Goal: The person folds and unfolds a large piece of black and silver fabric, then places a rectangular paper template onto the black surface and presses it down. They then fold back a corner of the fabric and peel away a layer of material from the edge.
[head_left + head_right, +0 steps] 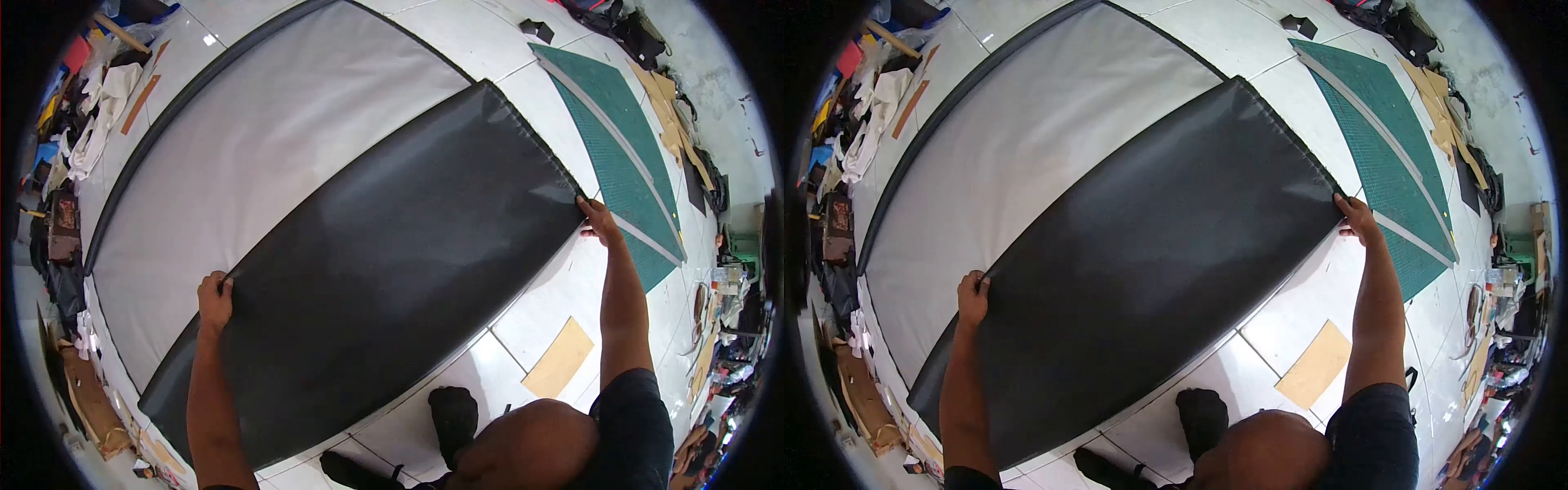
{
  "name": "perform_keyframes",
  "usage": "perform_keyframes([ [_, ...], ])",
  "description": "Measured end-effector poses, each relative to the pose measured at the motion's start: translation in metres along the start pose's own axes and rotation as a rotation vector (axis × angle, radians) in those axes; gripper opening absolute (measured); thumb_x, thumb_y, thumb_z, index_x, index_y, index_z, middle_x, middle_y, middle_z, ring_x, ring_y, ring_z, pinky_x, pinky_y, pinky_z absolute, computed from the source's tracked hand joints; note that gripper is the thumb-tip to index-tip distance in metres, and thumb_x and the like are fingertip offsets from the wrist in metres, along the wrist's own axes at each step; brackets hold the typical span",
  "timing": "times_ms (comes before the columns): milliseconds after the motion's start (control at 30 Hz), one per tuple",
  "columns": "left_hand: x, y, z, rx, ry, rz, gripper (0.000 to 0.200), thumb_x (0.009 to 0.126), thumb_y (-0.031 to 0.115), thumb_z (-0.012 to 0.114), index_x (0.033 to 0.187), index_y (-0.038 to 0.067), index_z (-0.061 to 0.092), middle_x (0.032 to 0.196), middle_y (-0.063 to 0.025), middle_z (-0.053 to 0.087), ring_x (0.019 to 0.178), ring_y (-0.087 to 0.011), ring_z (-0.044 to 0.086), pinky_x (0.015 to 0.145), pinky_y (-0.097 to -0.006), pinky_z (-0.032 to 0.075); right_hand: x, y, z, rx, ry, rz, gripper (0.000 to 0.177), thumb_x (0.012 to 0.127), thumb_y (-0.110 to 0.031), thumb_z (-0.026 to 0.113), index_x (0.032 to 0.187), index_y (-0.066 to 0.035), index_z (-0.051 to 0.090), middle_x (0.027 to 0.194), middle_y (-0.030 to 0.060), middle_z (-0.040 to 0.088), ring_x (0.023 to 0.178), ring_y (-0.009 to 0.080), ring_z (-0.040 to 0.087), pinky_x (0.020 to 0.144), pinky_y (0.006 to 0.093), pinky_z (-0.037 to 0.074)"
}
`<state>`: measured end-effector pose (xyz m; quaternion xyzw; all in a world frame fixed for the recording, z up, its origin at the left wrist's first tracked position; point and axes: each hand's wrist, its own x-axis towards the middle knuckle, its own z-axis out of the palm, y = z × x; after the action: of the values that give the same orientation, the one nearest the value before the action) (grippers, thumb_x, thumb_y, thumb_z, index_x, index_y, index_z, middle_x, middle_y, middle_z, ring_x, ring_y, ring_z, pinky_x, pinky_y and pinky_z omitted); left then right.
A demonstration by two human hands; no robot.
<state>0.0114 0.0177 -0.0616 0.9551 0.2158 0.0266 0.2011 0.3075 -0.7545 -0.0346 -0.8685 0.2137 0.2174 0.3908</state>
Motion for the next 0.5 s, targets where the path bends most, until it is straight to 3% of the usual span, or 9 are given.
perform_keyframes([
  [33,-0.001,0.001,-0.001,-0.019,0.005,0.007,0.013,0.085,0.014,0.063,0.092,0.003,0.061,0.085,-0.0142,0.059,0.083,-0.0333,0.056,0.075,-0.0426,0.043,0.006,0.002,0.001,-0.077,0.030,-0.001,0.056,0.085,-0.058,0.058,0.102,-0.004,0.058,0.080,0.0047,0.059,0.062,0.0151,0.058,0.055,0.0335,0.054],
  [133,-0.006,0.002,-0.002,0.030,0.001,0.021,0.012,0.086,0.015,0.063,0.090,0.004,0.062,0.082,-0.0135,0.059,0.083,-0.0329,0.056,0.075,-0.0425,0.042,0.009,0.006,0.001,-0.182,0.064,-0.021,0.054,0.086,-0.054,0.059,0.099,-0.002,0.058,0.076,0.0066,0.060,0.053,0.0171,0.059,0.048,0.0322,0.055],
  [233,-0.011,0.002,0.001,0.051,0.007,0.031,0.015,0.086,0.016,0.063,0.096,0.005,0.061,0.089,-0.0144,0.059,0.088,-0.0330,0.055,0.077,-0.0419,0.042,0.008,0.005,0.006,-0.196,0.128,-0.012,0.054,0.085,-0.052,0.062,0.104,-0.002,0.055,0.073,0.0098,0.060,0.048,0.0181,0.059,0.044,0.0312,0.053],
  [333,-0.027,0.019,-0.002,0.325,0.157,0.138,0.023,0.087,0.018,0.062,0.106,0.006,0.059,0.099,-0.0157,0.057,0.095,-0.0334,0.054,0.082,-0.0428,0.042,-0.001,0.010,0.019,-0.137,0.321,-0.029,0.058,0.084,-0.050,0.065,0.113,-0.003,0.049,0.071,0.0116,0.059,0.048,0.0181,0.059,0.045,0.0317,0.053],
  [400,-0.049,0.041,-0.015,0.328,0.201,0.207,0.029,0.087,0.020,0.062,0.111,0.006,0.057,0.107,-0.0167,0.055,0.102,-0.0343,0.052,0.088,-0.0437,0.041,-0.009,0.026,0.030,0.079,0.414,-0.097,0.080,0.080,-0.049,0.070,0.133,-0.005,0.029,0.064,0.0104,0.056,0.044,0.0163,0.054,0.038,0.0301,0.043],
  [433,-0.066,0.045,-0.027,0.331,0.217,0.240,0.032,0.087,0.022,0.062,0.114,0.006,0.056,0.111,-0.0171,0.054,0.106,-0.0348,0.051,0.090,-0.0442,0.041,-0.021,0.034,0.037,0.103,0.419,-0.124,0.085,0.080,-0.049,0.071,0.136,-0.003,0.025,0.063,0.0099,0.056,0.043,0.0159,0.053,0.038,0.0296,0.041],
  [500,-0.119,0.035,-0.063,0.140,-0.180,0.197,0.034,0.089,0.027,0.060,0.113,0.003,0.057,0.118,-0.0179,0.053,0.116,-0.0345,0.048,0.096,-0.0437,0.039,-0.052,0.037,0.060,0.151,0.408,-0.143,0.094,0.080,-0.048,0.072,0.140,0.001,0.019,0.061,0.0089,0.056,0.043,0.0152,0.051,0.038,0.0289,0.038],
])
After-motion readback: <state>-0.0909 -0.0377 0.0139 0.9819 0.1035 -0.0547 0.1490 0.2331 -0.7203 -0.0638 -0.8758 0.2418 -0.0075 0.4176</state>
